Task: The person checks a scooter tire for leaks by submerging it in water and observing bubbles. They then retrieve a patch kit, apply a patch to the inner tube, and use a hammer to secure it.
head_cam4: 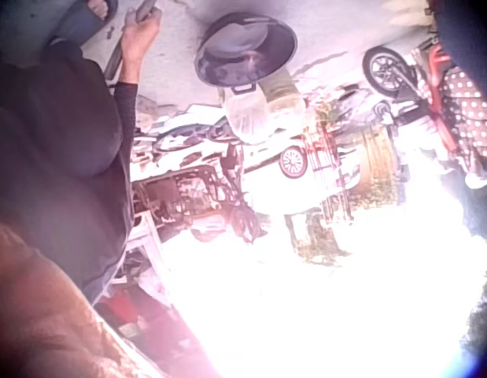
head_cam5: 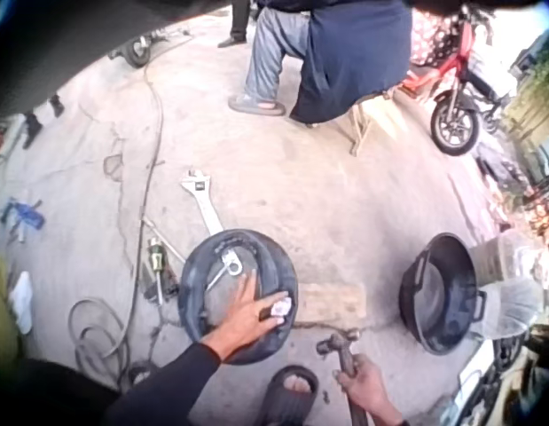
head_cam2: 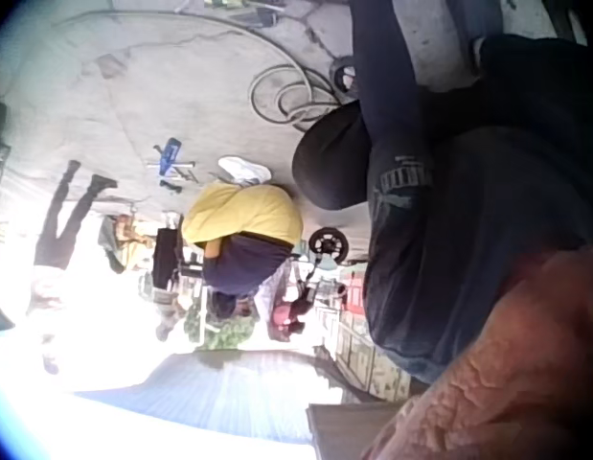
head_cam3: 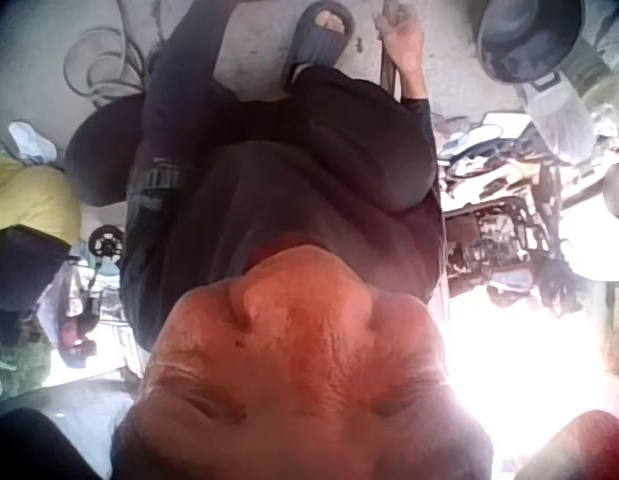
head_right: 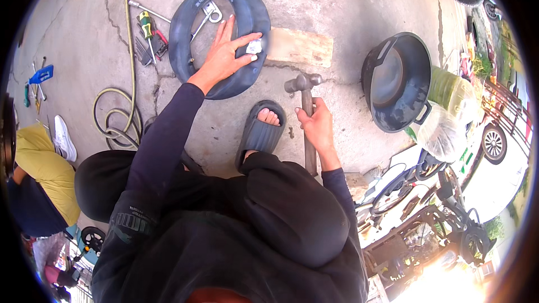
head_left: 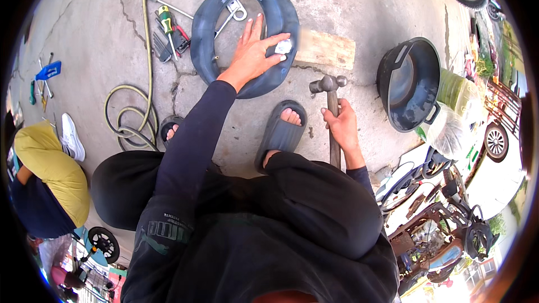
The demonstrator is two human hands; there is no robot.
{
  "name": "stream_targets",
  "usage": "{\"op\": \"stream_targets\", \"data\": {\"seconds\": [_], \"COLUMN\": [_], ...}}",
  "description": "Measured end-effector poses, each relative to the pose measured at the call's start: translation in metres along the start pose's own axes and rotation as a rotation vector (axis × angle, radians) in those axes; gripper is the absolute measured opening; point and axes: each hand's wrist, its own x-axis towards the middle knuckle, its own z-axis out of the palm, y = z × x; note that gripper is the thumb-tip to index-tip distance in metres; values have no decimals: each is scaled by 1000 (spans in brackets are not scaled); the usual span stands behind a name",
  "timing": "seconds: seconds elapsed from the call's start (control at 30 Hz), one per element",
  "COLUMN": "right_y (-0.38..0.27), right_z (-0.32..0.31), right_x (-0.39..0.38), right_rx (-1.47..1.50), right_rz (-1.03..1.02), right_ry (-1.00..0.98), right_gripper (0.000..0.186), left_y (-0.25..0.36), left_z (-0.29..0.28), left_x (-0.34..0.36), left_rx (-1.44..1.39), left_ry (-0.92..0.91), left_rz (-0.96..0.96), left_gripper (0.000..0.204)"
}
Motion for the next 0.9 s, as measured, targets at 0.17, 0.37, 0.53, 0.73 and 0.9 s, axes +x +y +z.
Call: {"op": "stream_targets", "data": {"seconds": [0.17,0.37,0.53,0.73,0.9], "right_y": [-86,-110,-99,-105,-133], "right_z": [25,55,63,59,50], "right_x": [-8,9,28,30,11], "right_rx": [-298,-512,-684,-715,-624], "right_rz": [-202,-340,-313,-295,-323], "right_ry": [44,149,108,39,114], "right_gripper": [28,29,34,35,32], "left_y": [5,19,21,23,18], "left_z": [1,1,-2,-9,-2], "left_x": [-11,-17,-14,-6,-12], "left_rx": [6,24,68,169,204], "left_ry": [-71,-34,-32,-47,30], "left_rz": [-60,-128,-126,-101,-62], "left_gripper": [70,76,80,83,86]}}
